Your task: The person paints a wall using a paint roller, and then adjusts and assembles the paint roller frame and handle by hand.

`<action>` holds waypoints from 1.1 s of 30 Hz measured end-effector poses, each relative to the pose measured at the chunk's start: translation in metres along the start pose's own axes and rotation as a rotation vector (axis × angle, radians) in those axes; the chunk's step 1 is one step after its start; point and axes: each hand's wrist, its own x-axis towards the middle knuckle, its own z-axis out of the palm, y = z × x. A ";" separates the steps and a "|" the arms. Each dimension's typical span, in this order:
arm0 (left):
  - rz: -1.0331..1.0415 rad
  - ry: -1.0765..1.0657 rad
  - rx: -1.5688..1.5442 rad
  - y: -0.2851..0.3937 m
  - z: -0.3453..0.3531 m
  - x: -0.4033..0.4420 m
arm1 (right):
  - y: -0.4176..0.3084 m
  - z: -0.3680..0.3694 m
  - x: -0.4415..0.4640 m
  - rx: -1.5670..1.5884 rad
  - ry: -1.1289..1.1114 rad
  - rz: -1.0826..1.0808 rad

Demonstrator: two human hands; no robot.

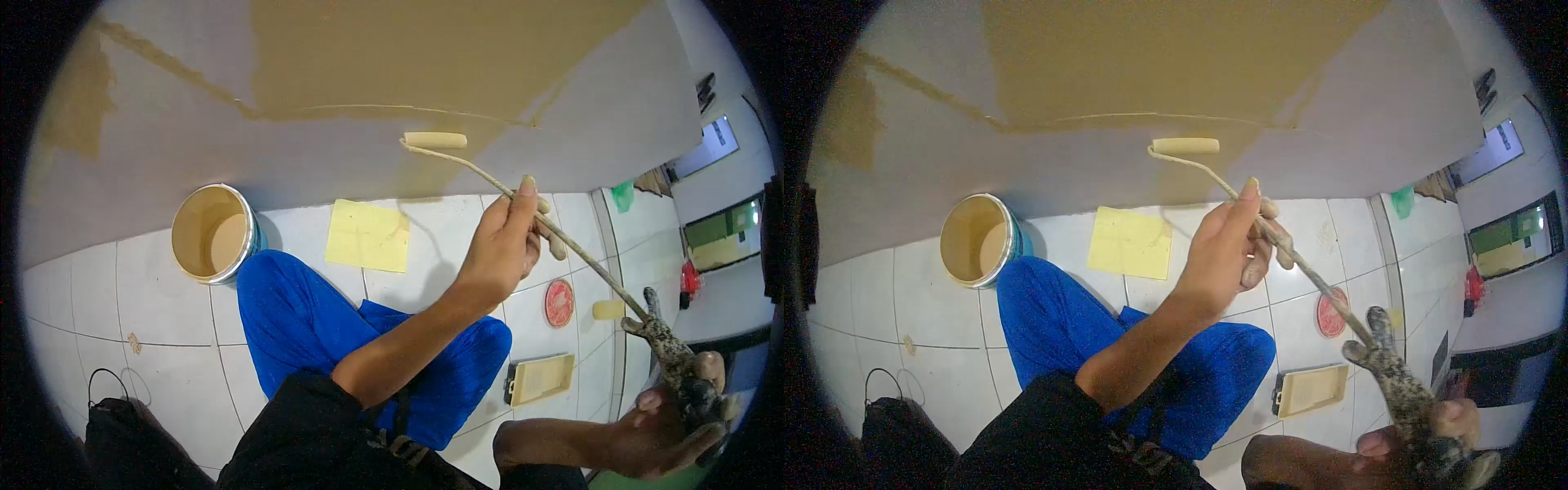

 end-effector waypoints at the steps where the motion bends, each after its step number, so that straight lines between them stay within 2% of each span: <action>1: 0.004 -0.003 0.003 0.000 0.002 0.000 | 0.012 -0.007 -0.004 -0.031 -0.086 0.048; 2: 0.010 0.034 0.015 -0.007 -0.002 0.005 | 0.021 -0.012 -0.008 -0.063 -0.173 0.098; 3: 0.020 0.069 0.027 -0.021 -0.015 0.014 | 0.010 0.010 -0.005 0.036 -0.142 0.231; 4: 0.036 0.101 0.040 -0.035 -0.029 0.025 | -0.002 0.033 -0.003 0.137 -0.095 0.361; 5: 0.009 0.138 0.030 -0.047 -0.047 0.035 | -0.029 0.089 0.011 0.369 0.069 0.572; 6: -0.051 0.264 -0.009 -0.056 -0.061 0.044 | -0.015 0.120 0.002 0.494 0.097 0.579; 7: -0.028 0.289 0.163 -0.078 -0.092 0.059 | -0.014 0.138 0.001 0.638 -0.060 0.479; 8: -0.112 0.327 0.056 -0.076 -0.102 0.057 | -0.012 0.152 -0.005 0.744 -0.072 0.692; 9: -0.165 0.295 0.093 -0.079 -0.116 0.056 | -0.011 0.160 -0.011 0.764 -0.103 0.736; 10: -0.214 0.262 0.132 -0.083 -0.126 0.058 | -0.012 0.162 -0.016 0.789 -0.093 0.649; 11: -0.176 0.257 0.108 -0.074 -0.118 0.061 | -0.016 0.157 -0.012 0.778 -0.072 0.660; 12: -0.149 0.258 0.082 -0.064 -0.100 0.059 | -0.023 0.148 -0.005 0.761 -0.056 0.682; 13: -0.134 0.266 0.049 -0.056 -0.079 0.053 | -0.024 0.134 0.007 0.630 -0.059 0.558; 14: -0.119 0.213 0.058 -0.045 -0.057 0.049 | -0.027 0.117 0.022 0.708 0.015 0.542; 15: -0.100 0.156 0.068 -0.032 -0.034 0.045 | -0.015 0.095 0.027 0.456 0.044 0.440; 17: 0.008 -0.104 0.047 -0.012 0.002 0.032 | -0.013 0.051 0.040 0.082 0.146 0.139; 18: -0.016 -0.119 0.055 0.001 0.022 0.023 | -0.012 0.028 0.046 -0.117 0.233 0.012; 19: 0.050 -0.207 0.016 0.010 0.038 0.016 | -0.009 0.003 0.048 -0.411 0.088 -0.046; 21: 0.126 -0.144 0.010 0.007 0.054 0.012 | -0.009 -0.043 0.054 -0.986 -0.131 -0.287; 22: 0.168 -0.113 0.011 0.006 0.057 0.011 | -0.002 -0.036 0.045 -0.782 -0.038 -0.130; 23: 0.121 -0.109 0.032 0.002 0.050 0.011 | -0.001 -0.022 0.039 -0.562 0.081 0.000; 25: 0.066 -0.008 0.079 -0.026 0.016 0.031 | -0.008 0.024 0.040 0.158 0.041 0.388; 26: 0.032 0.062 -0.005 -0.042 -0.006 0.042 | -0.008 0.048 0.037 0.363 -0.033 0.504; 27: 0.036 0.267 -0.003 -0.058 -0.024 0.059 | -0.008 0.072 0.034 0.551 -0.090 0.638; 28: -0.034 0.232 0.044 -0.061 -0.049 0.061 | 0.000 0.112 0.021 0.573 0.006 0.602; 29: -0.102 0.194 0.093 -0.063 -0.075 0.062 | 0.000 0.131 0.016 0.680 -0.052 0.610; 32: -0.138 0.225 0.047 -0.059 -0.090 0.063 | -0.006 0.147 0.021 0.869 -0.151 0.599; 33: -0.128 0.149 0.035 -0.051 -0.084 0.062 | -0.012 0.142 0.029 0.870 -0.131 0.608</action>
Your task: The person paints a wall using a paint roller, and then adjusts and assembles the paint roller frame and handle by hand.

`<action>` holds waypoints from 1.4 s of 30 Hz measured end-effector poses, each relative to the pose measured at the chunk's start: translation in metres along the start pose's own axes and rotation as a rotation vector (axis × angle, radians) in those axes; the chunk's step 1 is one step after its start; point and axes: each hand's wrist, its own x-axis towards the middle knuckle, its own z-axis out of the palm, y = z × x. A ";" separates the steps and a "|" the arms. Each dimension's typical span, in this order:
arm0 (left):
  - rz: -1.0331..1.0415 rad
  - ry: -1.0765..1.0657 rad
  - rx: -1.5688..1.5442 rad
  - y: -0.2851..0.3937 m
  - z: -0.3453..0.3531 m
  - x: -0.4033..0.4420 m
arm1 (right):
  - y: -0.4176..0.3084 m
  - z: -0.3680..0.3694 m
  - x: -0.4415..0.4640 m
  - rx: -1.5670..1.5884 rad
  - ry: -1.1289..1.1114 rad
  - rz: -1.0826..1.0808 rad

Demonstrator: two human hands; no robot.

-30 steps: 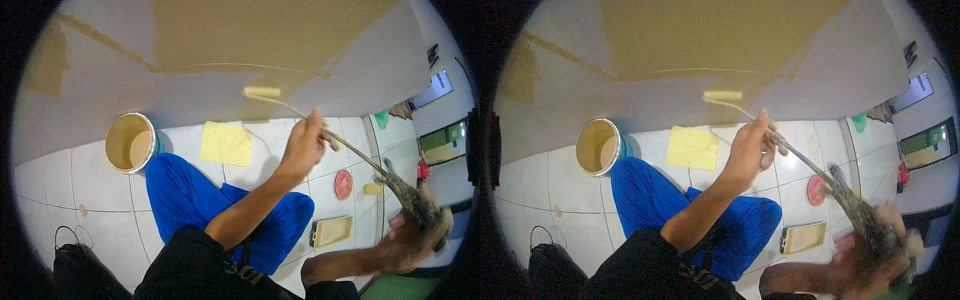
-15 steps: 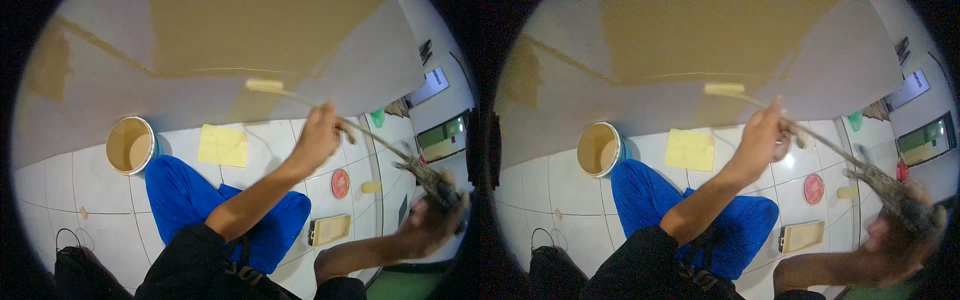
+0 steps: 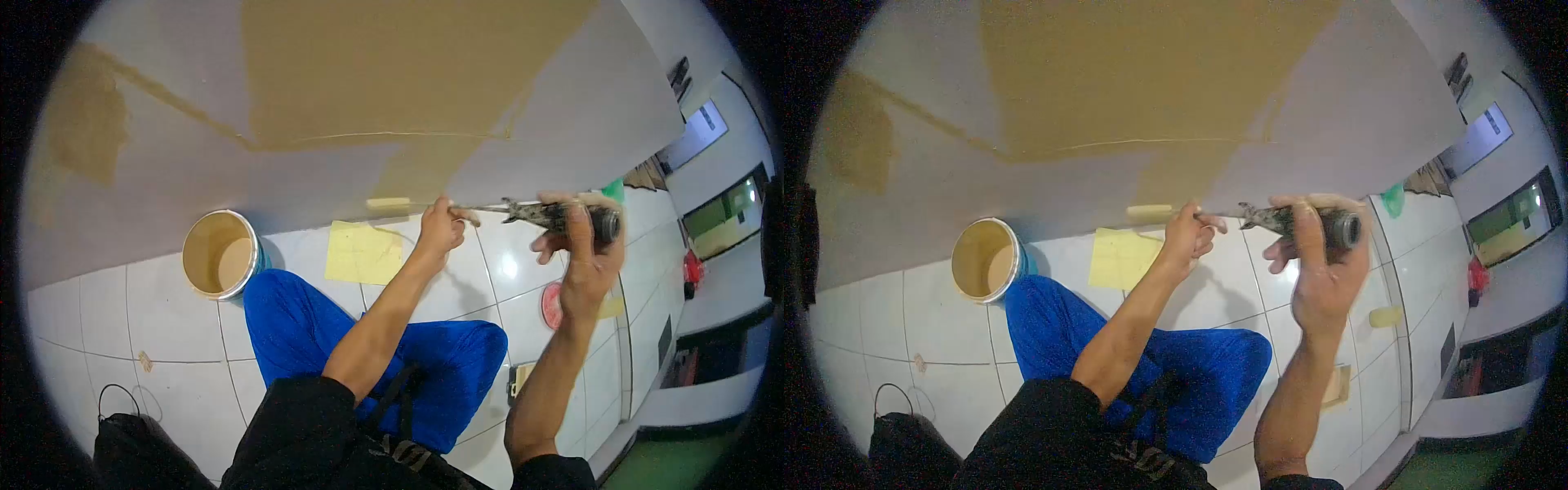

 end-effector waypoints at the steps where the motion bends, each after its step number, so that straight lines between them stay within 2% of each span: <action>1: 0.007 -0.072 -0.010 0.007 0.007 -0.003 | -0.018 0.002 0.003 -0.047 0.028 -0.016; 2: 0.015 -0.143 -0.020 0.016 0.017 -0.008 | -0.035 -0.001 0.005 -0.058 0.053 -0.137; 3: 0.315 -0.140 0.201 0.018 0.037 -0.009 | -0.046 -0.017 0.009 -0.314 0.137 -0.263; 5: 0.605 -0.209 0.398 0.027 0.079 -0.020 | -0.075 -0.046 0.012 -0.541 0.261 -0.510; 7: 0.498 -0.313 0.248 0.052 0.105 -0.048 | -0.106 -0.071 0.013 -0.789 0.186 -0.835; 8: 0.394 -0.336 0.119 0.064 0.118 -0.063 | -0.127 -0.083 0.015 -0.968 0.009 -0.990; 9: 0.292 -0.360 -0.008 0.069 0.122 -0.071 | -0.128 -0.086 0.011 -0.946 -0.005 -0.915; 10: 0.283 -0.318 0.000 0.067 0.119 -0.071 | -0.129 -0.089 0.006 -0.924 -0.015 -0.841; 11: 0.234 -0.254 0.019 0.062 0.109 -0.066 | -0.111 -0.089 -0.003 -0.701 0.132 -0.540; 13: 0.143 -0.129 0.067 0.036 0.071 -0.041 | -0.064 -0.050 -0.006 -0.443 0.241 -0.323; 14: 0.345 -0.082 0.252 -0.005 0.028 -0.003 | -0.036 -0.024 -0.008 -0.318 0.256 -0.206; 15: 0.298 -0.048 0.235 -0.020 0.002 0.010 | -0.015 -0.005 -0.010 -0.233 0.198 -0.104; 16: 0.252 -0.012 0.216 -0.034 -0.025 0.023 | 0.001 0.008 -0.010 -0.115 0.029 -0.021; 17: -0.041 0.007 -0.005 -0.026 -0.039 0.018 | 0.008 0.023 -0.013 -0.031 -0.018 0.044; 18: -0.035 0.015 -0.001 -0.015 -0.034 0.014 | 0.013 0.029 -0.015 -0.012 -0.029 0.082; 20: -0.028 0.040 -0.004 0.001 -0.021 -0.001 | 0.006 0.027 -0.010 -0.058 -0.006 -0.004; 21: 0.033 -0.025 0.017 0.011 -0.005 -0.008 | -0.009 0.021 -0.006 -0.095 0.026 -0.034; 22: 0.089 -0.089 0.037 0.021 0.015 -0.011 | -0.023 0.014 -0.001 -0.188 0.128 -0.120; 24: 0.188 -0.208 0.095 0.032 0.053 -0.019 | -0.067 -0.016 0.014 -0.356 0.161 -0.336; 27: 0.264 -0.303 -0.030 0.068 0.123 -0.067 | -0.127 -0.073 0.013 -0.981 0.102 -0.997; 29: 0.302 -0.342 -0.081 0.068 0.132 -0.072 | -0.146 -0.096 0.009 -1.498 -0.015 -1.141; 30: 0.312 -0.369 -0.085 0.065 0.129 -0.069 | -0.143 -0.101 -0.003 -1.802 0.139 -0.970; 31: 0.326 -0.397 -0.088 0.061 0.125 -0.064 | -0.132 -0.103 -0.004 -1.799 0.209 -0.902; 32: 0.237 -0.257 -0.117 0.048 0.115 -0.055 | -0.111 -0.089 -0.001 -1.514 0.221 -0.781; 34: 0.149 -0.150 -0.152 0.034 0.071 -0.034 | -0.061 -0.047 0.007 -0.623 0.186 -0.442; 35: 0.090 -0.127 -0.164 0.023 0.042 -0.018 | -0.039 -0.019 0.007 -0.431 0.146 -0.289; 36: 0.077 -0.017 0.012 0.004 0.016 0.005 | -0.017 0.010 0.007 -0.239 0.135 -0.137; 37: 0.037 -0.002 -0.010 0.002 0.001 0.010 | 0.003 0.019 0.006 -0.168 0.090 -0.011; 38: -0.003 0.014 -0.032 0.000 -0.014 0.015 | 0.010 0.031 0.007 -0.040 -0.027 0.021; 41: -0.013 0.047 -0.166 0.004 -0.026 0.014 | 0.003 0.039 0.008 -0.054 -0.023 -0.004; 42: -0.002 0.055 -0.104 0.017 -0.005 0.006 | -0.008 0.033 0.013 -0.106 0.019 -0.053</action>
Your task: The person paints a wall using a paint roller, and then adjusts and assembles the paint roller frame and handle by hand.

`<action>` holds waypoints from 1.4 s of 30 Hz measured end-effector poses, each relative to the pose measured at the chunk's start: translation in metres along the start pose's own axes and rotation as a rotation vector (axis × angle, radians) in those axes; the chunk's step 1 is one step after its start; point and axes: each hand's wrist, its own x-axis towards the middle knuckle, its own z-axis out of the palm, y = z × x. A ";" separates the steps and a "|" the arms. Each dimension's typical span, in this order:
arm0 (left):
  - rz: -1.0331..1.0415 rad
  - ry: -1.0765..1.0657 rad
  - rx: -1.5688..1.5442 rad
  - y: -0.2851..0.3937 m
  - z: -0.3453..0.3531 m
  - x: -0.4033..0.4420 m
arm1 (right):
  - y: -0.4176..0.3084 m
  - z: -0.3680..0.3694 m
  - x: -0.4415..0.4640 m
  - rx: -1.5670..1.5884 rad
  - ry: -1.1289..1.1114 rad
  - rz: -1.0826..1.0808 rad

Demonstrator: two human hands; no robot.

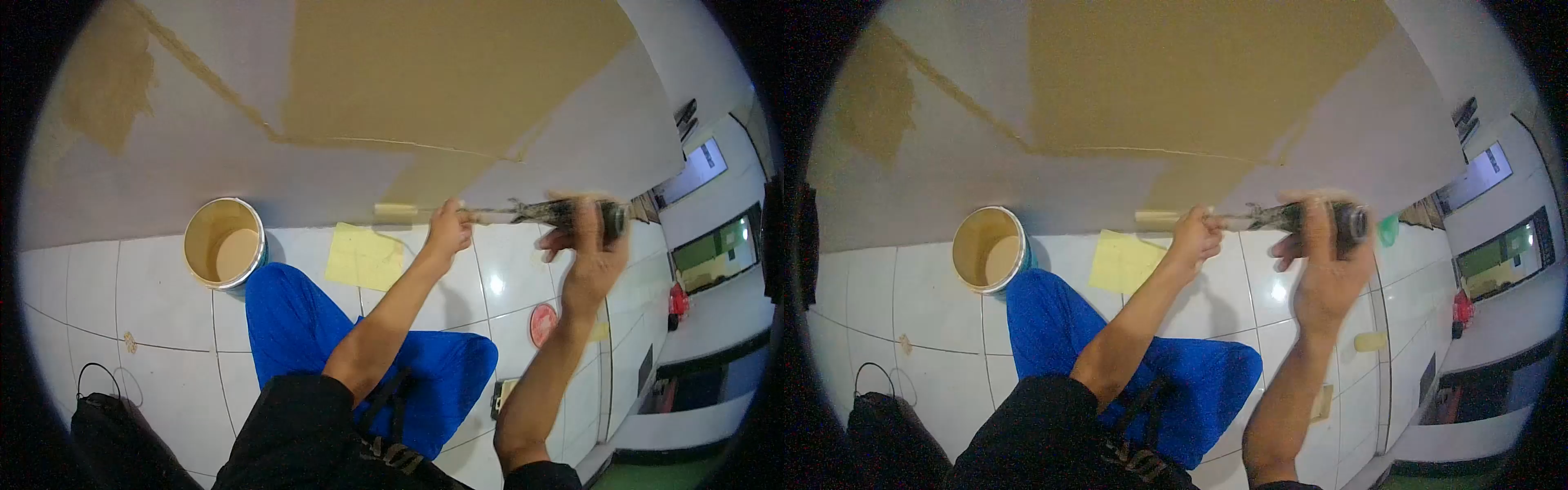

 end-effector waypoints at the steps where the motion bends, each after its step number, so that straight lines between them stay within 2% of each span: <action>1: 0.035 -0.040 -0.043 0.011 0.026 -0.013 | -0.014 -0.014 0.007 -0.055 0.043 -0.042; 3: 0.074 -0.175 -0.075 0.029 0.075 -0.037 | -0.050 -0.051 0.018 -0.383 0.200 -0.337; 6: 0.201 -0.252 -0.085 0.043 0.148 -0.085 | -0.117 -0.105 0.029 -1.093 0.231 -1.060; 8: 0.300 -0.357 -0.120 0.049 0.164 -0.096 | -0.143 -0.121 0.033 -1.300 0.240 -1.321; 9: 0.350 -0.408 -0.139 0.049 0.166 -0.097 | -0.137 -0.125 0.036 -1.267 0.220 -1.267; 10: 0.315 -0.426 -0.162 0.046 0.158 -0.087 | -0.132 -0.128 0.039 -1.233 0.203 -1.213; 12: 0.221 -0.245 -0.149 0.030 0.126 -0.059 | -0.075 -0.117 0.042 -1.081 0.146 -0.916; 13: 0.219 -0.087 -0.099 0.021 0.107 -0.040 | -0.054 -0.085 0.038 -0.753 0.107 -0.611; 14: 0.140 -0.153 -0.164 0.015 0.072 -0.017 | -0.033 -0.053 0.034 -0.395 0.158 -0.344; 15: 0.115 -0.063 -0.125 0.005 0.046 0.000 | -0.022 -0.023 0.034 -0.130 0.095 -0.123; 16: 0.091 0.051 -0.033 -0.003 0.024 0.007 | 0.013 -0.023 0.032 -0.174 0.066 -0.041; 17: 0.079 0.140 -0.018 -0.008 0.009 0.010 | 0.017 -0.014 0.026 -0.059 -0.036 0.035; 18: 0.055 0.049 -0.050 -0.018 -0.014 0.024 | 0.030 -0.008 0.017 0.008 -0.025 0.041; 19: -0.059 0.141 -0.019 -0.022 -0.033 0.023 | 0.033 -0.001 0.007 0.028 -0.046 0.091; 20: 0.004 0.060 -0.086 -0.012 -0.034 0.009 | 0.023 0.007 -0.002 0.065 -0.034 0.119; 21: -0.028 0.038 -0.157 -0.002 -0.032 0.000 | 0.011 0.010 -0.004 0.107 -0.037 0.144; 23: -0.019 -0.026 -0.191 0.010 -0.009 -0.025 | -0.013 -0.002 -0.001 0.068 0.044 0.019; 26: 0.039 -0.286 -0.181 0.036 0.058 -0.068 | -0.069 -0.028 0.008 0.008 0.163 -0.148; 27: 0.067 -0.352 -0.152 0.041 0.077 -0.078 | -0.080 -0.043 0.010 -0.145 0.160 -0.230; 30: 0.090 -0.452 -0.171 0.054 0.098 -0.096 | -0.102 -0.057 0.009 -0.192 0.157 -0.373; 33: 0.025 -0.406 -0.140 0.039 0.076 -0.089 | -0.091 -0.038 -0.009 -0.179 0.333 -0.227; 34: -0.004 -0.285 -0.154 0.032 0.060 -0.080 | -0.070 -0.037 -0.010 -0.143 0.226 -0.239; 35: -0.042 -0.285 -0.183 0.024 0.038 -0.064 | -0.051 -0.022 -0.012 0.129 0.279 -0.105; 37: -0.056 -0.254 -0.236 0.008 -0.006 -0.051 | -0.020 -0.009 -0.026 0.106 0.135 0.107; 38: -0.042 -0.205 -0.265 0.004 -0.025 -0.045 | -0.004 0.002 -0.029 0.108 0.081 0.144; 41: -0.066 -0.105 -0.293 -0.003 -0.058 -0.029 | 0.017 0.023 -0.031 -0.014 -0.015 0.161; 42: -0.090 -0.143 -0.292 -0.006 -0.053 -0.027 | 0.022 0.019 -0.027 -0.018 0.000 0.147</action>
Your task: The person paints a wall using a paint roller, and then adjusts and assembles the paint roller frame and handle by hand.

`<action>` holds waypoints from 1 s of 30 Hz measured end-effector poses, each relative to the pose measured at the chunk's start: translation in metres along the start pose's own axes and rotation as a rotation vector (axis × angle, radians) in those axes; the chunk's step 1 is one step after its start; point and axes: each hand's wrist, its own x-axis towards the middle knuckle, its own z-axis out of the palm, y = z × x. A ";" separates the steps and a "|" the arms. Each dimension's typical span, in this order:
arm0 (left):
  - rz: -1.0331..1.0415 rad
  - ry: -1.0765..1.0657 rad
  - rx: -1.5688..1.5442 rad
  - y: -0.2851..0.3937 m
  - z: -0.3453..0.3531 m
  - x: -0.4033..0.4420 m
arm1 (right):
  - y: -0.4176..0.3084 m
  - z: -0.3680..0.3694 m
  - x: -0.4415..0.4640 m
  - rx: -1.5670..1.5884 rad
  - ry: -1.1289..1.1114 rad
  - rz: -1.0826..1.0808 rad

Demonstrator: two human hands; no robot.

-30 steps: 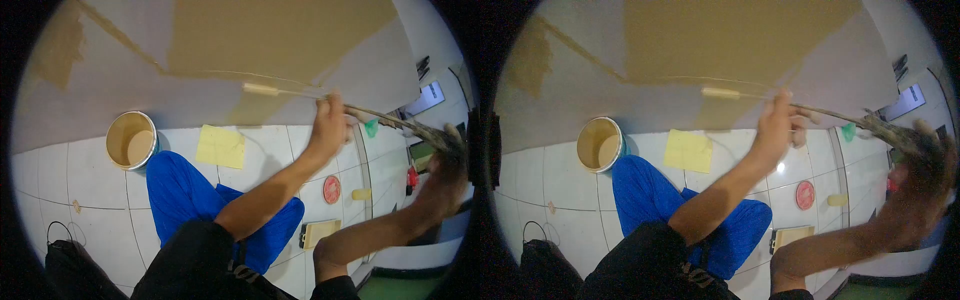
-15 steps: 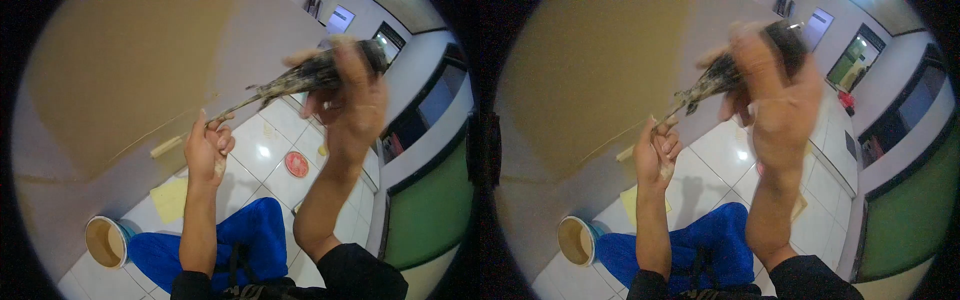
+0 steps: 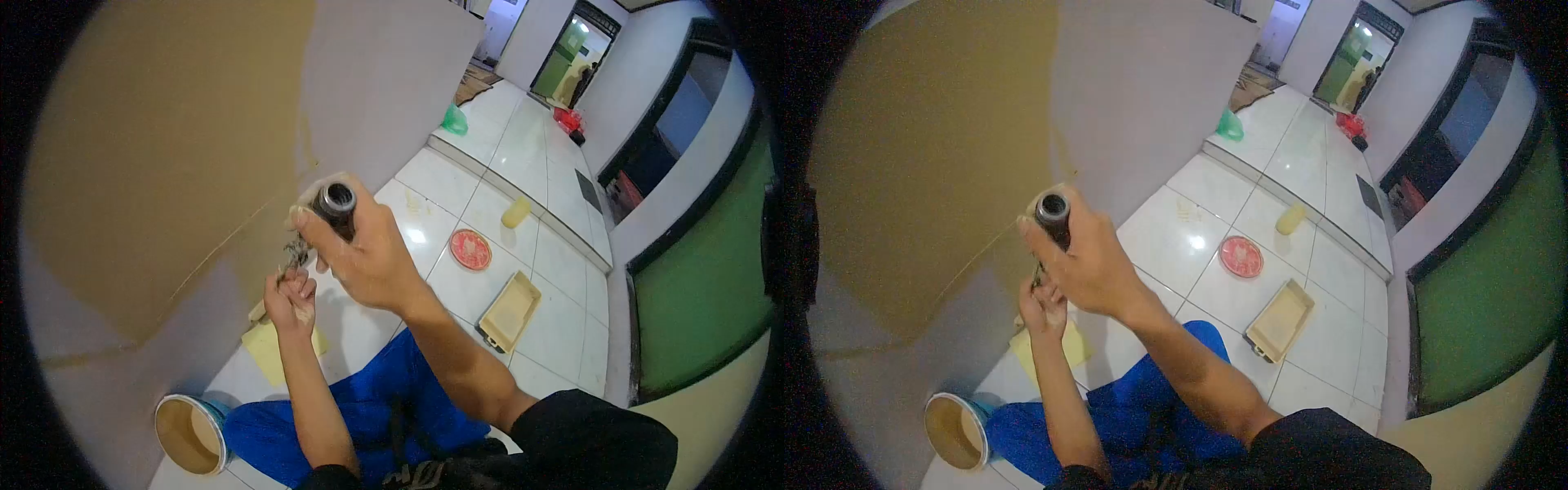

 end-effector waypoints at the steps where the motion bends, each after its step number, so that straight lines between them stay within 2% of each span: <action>1: -0.017 -0.024 0.000 -0.004 0.004 0.005 | 0.003 -0.005 0.004 0.006 0.003 -0.011; 3: -0.016 -0.015 0.037 0.000 0.018 0.000 | -0.017 -0.019 0.007 -0.049 0.004 -0.001; 5: 0.057 -0.006 0.097 -0.007 0.054 -0.022 | -0.048 -0.033 -0.003 -0.023 0.033 -0.163; 6: -0.014 -0.115 0.036 -0.007 0.080 -0.032 | -0.075 -0.051 -0.007 -0.189 0.052 -0.198; 7: -0.057 -0.040 0.161 -0.016 0.103 -0.042 | -0.093 -0.067 -0.013 -0.265 0.117 -0.272; 8: 0.028 -0.115 0.149 -0.024 0.127 -0.051 | -0.106 -0.081 -0.019 -0.315 0.220 -0.362; 9: 0.007 -0.328 0.092 -0.028 0.134 -0.055 | -0.116 -0.095 -0.024 -0.342 0.303 -0.423; 10: 0.046 -0.312 0.062 -0.033 0.155 -0.063 | -0.118 -0.102 -0.028 -0.340 0.315 -0.447; 12: 0.008 -0.220 0.006 -0.016 0.129 -0.055 | -0.121 -0.074 -0.028 -0.364 0.092 -0.445; 14: -0.002 -0.089 -0.020 -0.027 0.098 -0.016 | -0.074 -0.054 -0.006 -0.197 0.103 -0.238; 17: -0.017 0.075 -0.019 -0.035 0.000 0.028 | -0.008 -0.012 -0.006 -0.034 0.035 -0.007; 19: -0.017 0.087 0.016 -0.032 -0.007 0.019 | 0.003 -0.006 -0.017 -0.018 -0.015 -0.003; 21: 0.001 0.076 0.038 -0.026 0.003 0.013 | -0.010 -0.004 -0.021 0.023 0.024 0.000; 23: 0.044 0.040 0.083 -0.026 0.038 -0.003 | -0.038 -0.020 -0.021 -0.178 0.088 -0.109; 24: 0.031 -0.028 0.056 -0.023 0.059 -0.014 | -0.057 -0.028 -0.022 -0.167 0.070 -0.188; 26: 0.044 -0.197 0.040 -0.016 0.093 -0.039 | -0.098 -0.041 -0.037 -0.458 0.227 -0.218; 27: 0.071 -0.304 0.056 -0.014 0.103 -0.049 | -0.095 -0.055 -0.038 -0.492 0.172 -0.287; 28: 0.079 -0.271 0.046 -0.014 0.106 -0.054 | -0.092 -0.070 -0.039 -0.522 0.118 -0.358; 30: 0.096 -0.202 0.028 -0.015 0.106 -0.057 | -0.096 -0.046 -0.045 -0.436 0.125 -0.212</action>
